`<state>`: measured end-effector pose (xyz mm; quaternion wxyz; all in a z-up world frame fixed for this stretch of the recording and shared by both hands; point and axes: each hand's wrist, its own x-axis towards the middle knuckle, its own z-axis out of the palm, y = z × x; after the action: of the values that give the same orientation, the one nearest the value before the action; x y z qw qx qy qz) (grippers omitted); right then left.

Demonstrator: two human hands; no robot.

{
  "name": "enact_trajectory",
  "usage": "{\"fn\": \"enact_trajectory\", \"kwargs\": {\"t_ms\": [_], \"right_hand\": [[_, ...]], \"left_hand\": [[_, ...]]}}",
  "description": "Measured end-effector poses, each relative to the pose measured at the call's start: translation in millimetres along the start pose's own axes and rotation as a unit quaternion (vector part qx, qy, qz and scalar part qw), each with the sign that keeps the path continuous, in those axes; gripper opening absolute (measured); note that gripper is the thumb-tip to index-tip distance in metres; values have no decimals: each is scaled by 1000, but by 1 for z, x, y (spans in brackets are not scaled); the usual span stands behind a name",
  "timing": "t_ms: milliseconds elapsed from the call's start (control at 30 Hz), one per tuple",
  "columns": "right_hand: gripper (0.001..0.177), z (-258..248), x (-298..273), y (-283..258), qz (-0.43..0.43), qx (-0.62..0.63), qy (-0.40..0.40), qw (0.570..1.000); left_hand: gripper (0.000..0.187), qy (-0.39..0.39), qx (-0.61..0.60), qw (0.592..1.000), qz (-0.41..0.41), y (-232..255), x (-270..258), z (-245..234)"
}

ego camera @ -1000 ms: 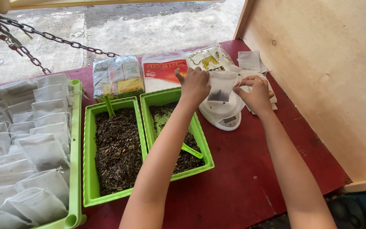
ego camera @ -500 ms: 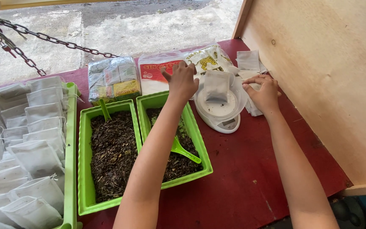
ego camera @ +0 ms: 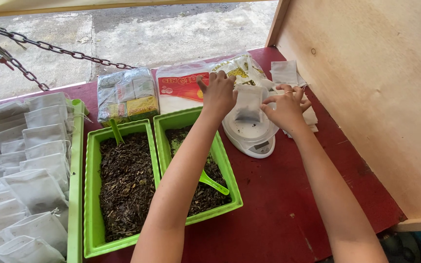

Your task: Filling small tea bags with leaves, weighing them on a scale, and organizing them in a tray

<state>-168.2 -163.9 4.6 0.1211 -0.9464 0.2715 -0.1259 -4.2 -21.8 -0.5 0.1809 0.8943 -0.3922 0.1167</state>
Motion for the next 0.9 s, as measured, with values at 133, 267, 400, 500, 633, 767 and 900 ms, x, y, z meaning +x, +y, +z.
{"fn": "enact_trajectory", "kwargs": {"t_ms": [133,267,400,500,633,767,900], "right_hand": [[24,-3,5,-10,14,-24,-35,999],[28,-8,5,-18,16,-46,-54,997],[21,0,6,-19,15,-27,-22,999],[22,17,18,-1,21,-10,-25,999],[28,8,14,2,26,13,-19,999],[33,5,8,9,1,33,0,999],[24,-3,0,8,-40,54,47,997]], "left_hand": [[35,-12,20,1000,3,2,9,25],[33,-10,40,999,13,8,9,14],[13,17,-8,1000,13,15,0,-5],[7,18,-92,996,-14,11,1,5],[6,-6,-163,986,-37,11,-7,-9],[5,-26,-238,970,-40,4,-20,-28],[7,-12,-240,970,-40,-5,-32,-42]]}}
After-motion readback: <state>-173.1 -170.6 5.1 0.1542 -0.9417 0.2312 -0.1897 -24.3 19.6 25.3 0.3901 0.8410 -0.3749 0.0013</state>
